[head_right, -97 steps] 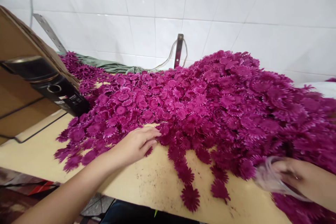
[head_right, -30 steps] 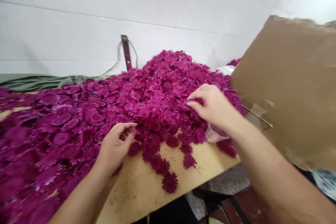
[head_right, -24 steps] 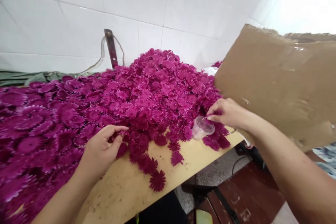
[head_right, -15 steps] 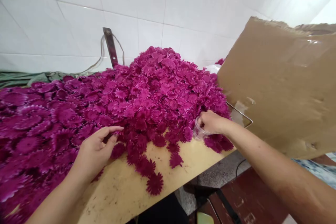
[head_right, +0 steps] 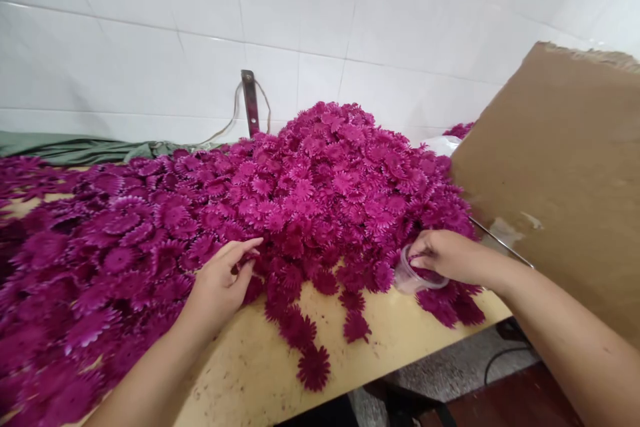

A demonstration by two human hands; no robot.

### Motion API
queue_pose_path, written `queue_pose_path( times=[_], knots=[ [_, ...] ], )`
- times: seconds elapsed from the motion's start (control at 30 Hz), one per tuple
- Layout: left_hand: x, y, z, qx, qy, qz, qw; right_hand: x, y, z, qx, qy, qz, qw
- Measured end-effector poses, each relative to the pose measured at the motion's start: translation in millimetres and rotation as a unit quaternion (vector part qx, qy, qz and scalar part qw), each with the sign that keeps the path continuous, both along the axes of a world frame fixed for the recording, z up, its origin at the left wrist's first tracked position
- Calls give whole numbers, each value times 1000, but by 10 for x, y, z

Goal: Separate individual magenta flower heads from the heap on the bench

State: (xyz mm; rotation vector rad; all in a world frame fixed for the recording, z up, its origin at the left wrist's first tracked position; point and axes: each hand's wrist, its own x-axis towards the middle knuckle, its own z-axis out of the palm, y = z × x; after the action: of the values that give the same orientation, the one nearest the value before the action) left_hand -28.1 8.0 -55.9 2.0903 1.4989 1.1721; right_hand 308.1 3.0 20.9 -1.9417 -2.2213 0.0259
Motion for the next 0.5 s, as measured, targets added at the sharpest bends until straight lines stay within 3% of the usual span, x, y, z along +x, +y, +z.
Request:
queue_pose_path(
  times=[0.13,0.3,0.4,0.5],
  knots=[
    [5,9,-2,25,11,-12,1000,-15,-35,142,78,26,-26,996],
    [8,10,-15,25,39,19,999,-237,-75,275,73,78,-13,994],
    [34,-27,37,27,59,41,997,-644,-83,172,80,135,3,988],
    [118,-105,150,1,35,12,999,-1088,-21,-25,63,192,50,978]
  ],
)
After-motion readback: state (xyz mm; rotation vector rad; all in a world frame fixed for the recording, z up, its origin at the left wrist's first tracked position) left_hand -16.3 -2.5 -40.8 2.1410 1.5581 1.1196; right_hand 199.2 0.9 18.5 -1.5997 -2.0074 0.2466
